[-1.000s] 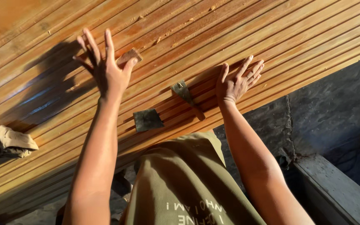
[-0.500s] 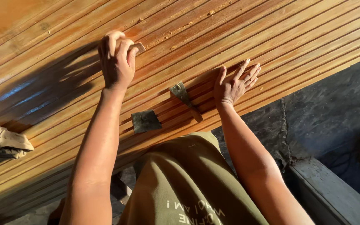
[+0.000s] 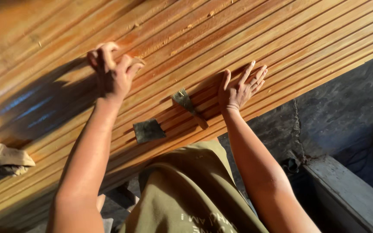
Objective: The person sands a large wooden tabletop using a sanding block and a scraper. They move across the surface, alternating between scraping and sanding, and occasionally wipe the surface with a cloth.
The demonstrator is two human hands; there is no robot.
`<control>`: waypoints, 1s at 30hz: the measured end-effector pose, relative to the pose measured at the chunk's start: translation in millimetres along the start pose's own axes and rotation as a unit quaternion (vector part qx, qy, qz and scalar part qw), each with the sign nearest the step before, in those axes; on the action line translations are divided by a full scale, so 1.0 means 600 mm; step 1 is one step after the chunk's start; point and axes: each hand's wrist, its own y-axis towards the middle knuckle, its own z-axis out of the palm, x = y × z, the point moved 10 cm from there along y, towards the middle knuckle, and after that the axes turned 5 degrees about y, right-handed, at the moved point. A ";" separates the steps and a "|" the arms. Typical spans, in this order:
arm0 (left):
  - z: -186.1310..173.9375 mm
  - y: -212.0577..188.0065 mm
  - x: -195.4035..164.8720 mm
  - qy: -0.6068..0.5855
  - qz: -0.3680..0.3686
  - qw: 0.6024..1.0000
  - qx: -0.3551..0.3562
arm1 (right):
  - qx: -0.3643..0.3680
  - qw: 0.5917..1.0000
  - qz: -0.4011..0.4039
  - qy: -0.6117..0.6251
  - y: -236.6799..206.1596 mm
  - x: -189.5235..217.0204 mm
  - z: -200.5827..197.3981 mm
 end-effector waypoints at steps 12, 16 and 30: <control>0.006 -0.022 0.008 -0.009 0.008 1.000 -0.024 | -0.003 1.000 -0.004 -0.018 0.001 -0.005 0.010; 0.127 0.034 -0.002 -0.381 -0.236 0.883 0.138 | 0.008 0.999 -0.007 -0.039 -0.005 -0.001 0.010; 0.129 0.158 -0.124 -0.379 -0.095 0.913 0.117 | 0.014 0.999 -0.010 -0.045 -0.002 -0.009 0.014</control>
